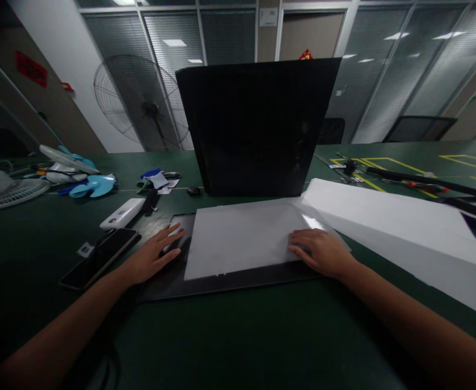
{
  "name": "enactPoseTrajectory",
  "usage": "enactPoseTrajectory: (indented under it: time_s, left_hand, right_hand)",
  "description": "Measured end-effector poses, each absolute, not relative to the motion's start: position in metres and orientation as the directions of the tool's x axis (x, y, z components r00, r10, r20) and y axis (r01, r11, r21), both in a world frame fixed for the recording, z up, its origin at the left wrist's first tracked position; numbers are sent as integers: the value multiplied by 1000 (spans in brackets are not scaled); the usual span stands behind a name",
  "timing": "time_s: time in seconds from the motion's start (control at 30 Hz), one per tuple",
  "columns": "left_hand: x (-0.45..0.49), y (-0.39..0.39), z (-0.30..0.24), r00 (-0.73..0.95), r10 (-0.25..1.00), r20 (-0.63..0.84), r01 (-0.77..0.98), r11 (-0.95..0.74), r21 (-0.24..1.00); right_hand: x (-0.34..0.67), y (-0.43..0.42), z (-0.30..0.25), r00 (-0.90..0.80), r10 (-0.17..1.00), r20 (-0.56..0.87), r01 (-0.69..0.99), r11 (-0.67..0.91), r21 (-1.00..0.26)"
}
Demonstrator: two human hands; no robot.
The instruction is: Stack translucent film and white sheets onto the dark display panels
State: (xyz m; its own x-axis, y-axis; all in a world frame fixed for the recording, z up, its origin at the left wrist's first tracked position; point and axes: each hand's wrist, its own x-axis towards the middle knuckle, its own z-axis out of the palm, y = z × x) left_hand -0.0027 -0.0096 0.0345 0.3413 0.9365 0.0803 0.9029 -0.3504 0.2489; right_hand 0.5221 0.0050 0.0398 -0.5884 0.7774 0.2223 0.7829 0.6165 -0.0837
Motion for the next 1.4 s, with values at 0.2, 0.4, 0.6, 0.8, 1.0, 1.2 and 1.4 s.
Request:
enactPoseTrajectory:
  time_s: [0.2, 0.4, 0.6, 0.8, 1.0, 1.2, 1.4]
  left_hand:
    - [-2, -9, 35, 345, 937, 50, 906, -346, 242]
    - [-1, -9, 35, 336, 939, 75, 907, -344, 245]
    - [1, -7, 36, 244, 966, 89, 940, -258, 224]
    - [5, -6, 39, 118, 983, 143, 979, -139, 151]
    - [3, -6, 35, 95, 987, 132, 988, -109, 107]
    - [-3, -2, 27, 106, 987, 121, 989, -117, 89]
    - [2, -5, 35, 105, 991, 87, 991, -112, 71]
  right_hand:
    - [502, -10, 40, -674, 707, 216, 703, 703, -106]
    - [501, -12, 43, -680, 710, 184, 691, 704, -164]
    - [503, -11, 46, -717, 689, 104, 653, 716, -247]
    - [501, -14, 50, -814, 574, 85, 520, 787, -331]
    - [494, -23, 55, -863, 496, 97, 425, 817, -390]
    - [490, -25, 53, -891, 421, 170, 328, 855, -401]
    - [509, -10, 43, -817, 472, 333, 388, 875, -288]
